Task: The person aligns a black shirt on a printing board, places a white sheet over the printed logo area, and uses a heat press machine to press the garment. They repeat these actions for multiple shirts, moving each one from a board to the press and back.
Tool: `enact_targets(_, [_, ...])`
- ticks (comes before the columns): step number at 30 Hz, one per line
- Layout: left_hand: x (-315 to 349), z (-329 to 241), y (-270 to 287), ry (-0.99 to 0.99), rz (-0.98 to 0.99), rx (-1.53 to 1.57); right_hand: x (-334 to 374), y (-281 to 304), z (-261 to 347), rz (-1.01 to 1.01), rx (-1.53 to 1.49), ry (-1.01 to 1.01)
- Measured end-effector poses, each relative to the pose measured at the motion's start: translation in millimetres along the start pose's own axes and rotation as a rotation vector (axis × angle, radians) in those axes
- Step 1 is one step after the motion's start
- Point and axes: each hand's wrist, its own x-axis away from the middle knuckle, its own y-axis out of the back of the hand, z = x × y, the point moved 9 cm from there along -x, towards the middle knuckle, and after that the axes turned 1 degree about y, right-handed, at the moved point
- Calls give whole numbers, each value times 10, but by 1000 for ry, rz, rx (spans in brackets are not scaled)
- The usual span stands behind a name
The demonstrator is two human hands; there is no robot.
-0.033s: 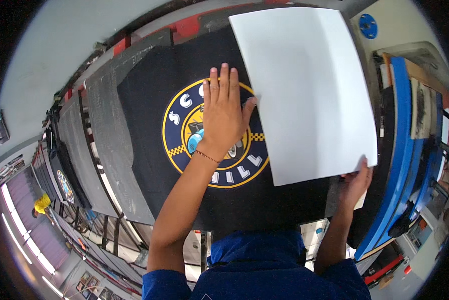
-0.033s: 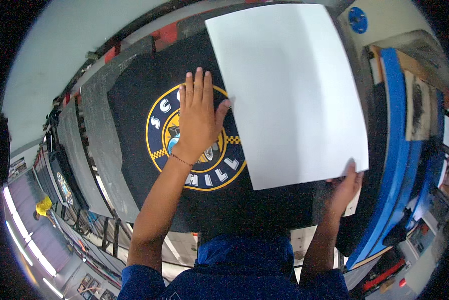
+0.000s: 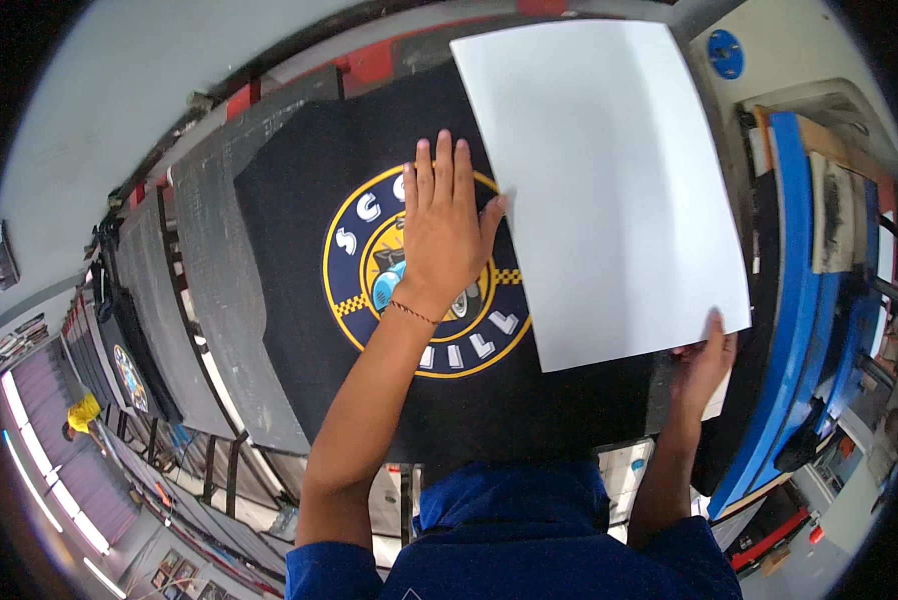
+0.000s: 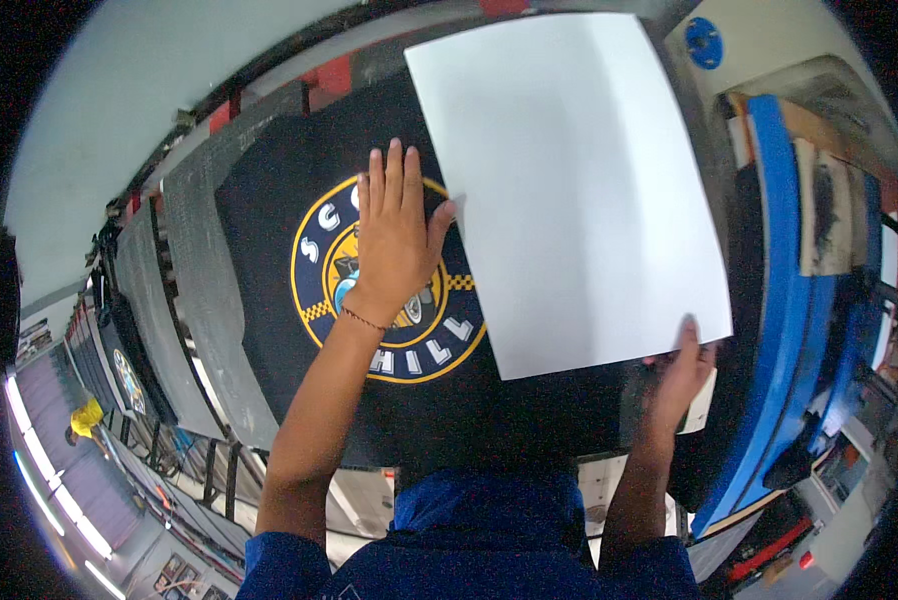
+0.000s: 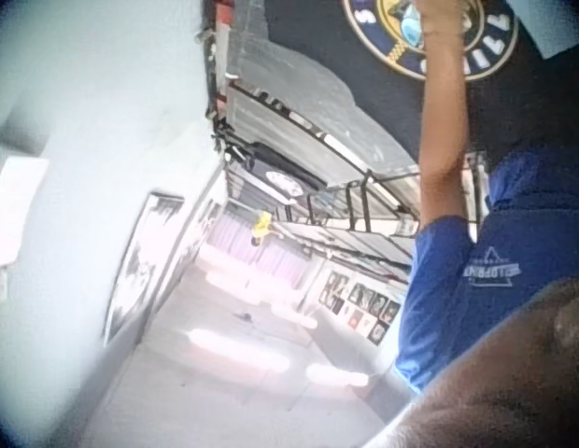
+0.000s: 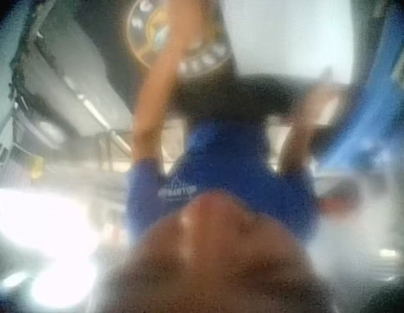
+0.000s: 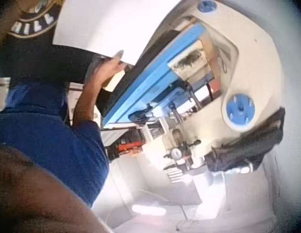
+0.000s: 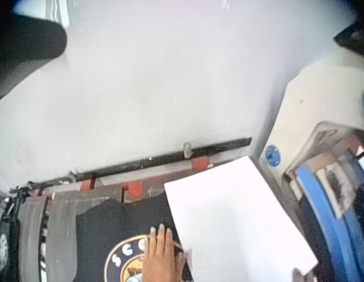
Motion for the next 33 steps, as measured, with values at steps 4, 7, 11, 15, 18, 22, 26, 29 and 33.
enact_targets(4, [348,-406,-62,-18,156,40,54,36,-125,94,-99,-8])
enact_targets(7, [1466,-947,-239,-112,366,146,201,244,-164,44,-130,-21])
enact_targets(11, [2441,-1280,-96,-346,505,250,536,575,-362,-4,-134,-51])
enact_targets(15, [2365,-352,586,-66,438,200,998,962,-559,-89,-140,-80])
enact_targets(18, [2673,965,1282,232,-150,-20,1358,1172,-710,-105,-164,-140])
enact_targets(22, [3472,1931,1460,645,-150,-134,1667,1410,-1028,-133,-139,-203])
enact_targets(26, [3698,1952,1273,564,-97,-57,1864,1524,-1125,-124,-198,-171])
enact_targets(29, [3729,2062,1306,534,-187,95,1990,1683,-1162,-150,-194,-150])
enact_targets(33, [3790,2138,1286,713,-96,363,2111,2022,-1262,-195,-175,-134])
